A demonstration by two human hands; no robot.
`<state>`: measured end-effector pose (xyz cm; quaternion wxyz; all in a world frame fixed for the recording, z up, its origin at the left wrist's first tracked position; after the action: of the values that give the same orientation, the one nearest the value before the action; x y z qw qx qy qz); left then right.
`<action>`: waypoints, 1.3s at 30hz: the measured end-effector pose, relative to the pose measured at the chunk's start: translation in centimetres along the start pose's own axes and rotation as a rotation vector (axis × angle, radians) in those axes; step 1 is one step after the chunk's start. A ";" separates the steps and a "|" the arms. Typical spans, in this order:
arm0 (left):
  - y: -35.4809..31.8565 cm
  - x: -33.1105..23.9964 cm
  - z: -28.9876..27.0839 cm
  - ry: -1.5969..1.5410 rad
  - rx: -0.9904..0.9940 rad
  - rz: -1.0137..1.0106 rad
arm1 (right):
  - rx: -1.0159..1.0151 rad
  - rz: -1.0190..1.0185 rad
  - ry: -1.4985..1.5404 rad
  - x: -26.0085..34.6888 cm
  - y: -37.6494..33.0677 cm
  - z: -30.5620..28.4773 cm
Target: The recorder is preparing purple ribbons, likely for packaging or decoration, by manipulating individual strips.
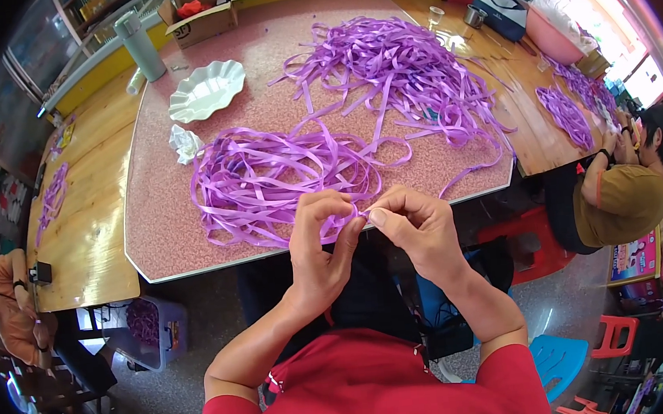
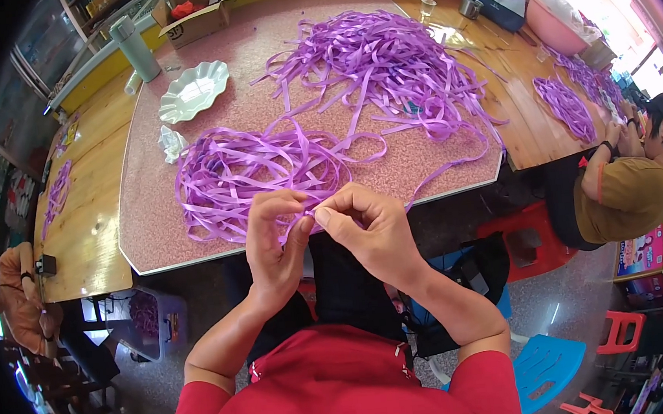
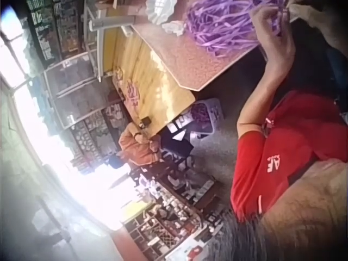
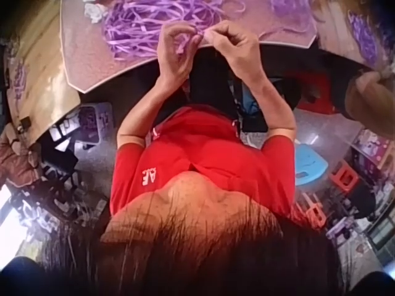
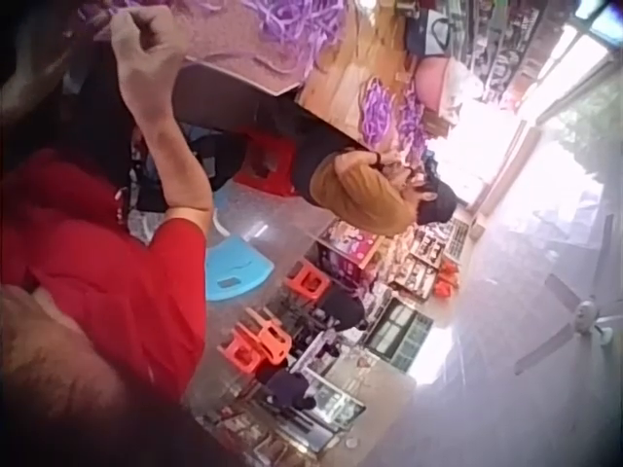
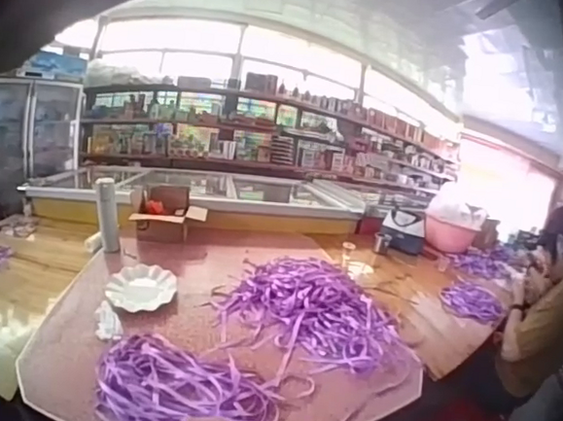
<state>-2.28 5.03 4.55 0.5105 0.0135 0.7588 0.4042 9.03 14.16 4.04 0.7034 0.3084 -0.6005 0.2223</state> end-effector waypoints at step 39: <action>0.7 -0.3 -1.0 -0.060 -0.006 0.015 | 0.101 -0.257 -0.442 4.0 0.0 1.0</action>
<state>-3.19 4.74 5.34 0.5302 0.0297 0.7417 0.4097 9.01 13.21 8.01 0.5613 0.4579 -0.6838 0.0879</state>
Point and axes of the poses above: each hand's wrist, its own y-axis towards the middle knuckle, its own z-axis out of the palm, x = y × z, the point moved 10 cm from there along y, towards the middle knuckle, and after that the axes turned 4 degrees about y, right-handed, at the moved point
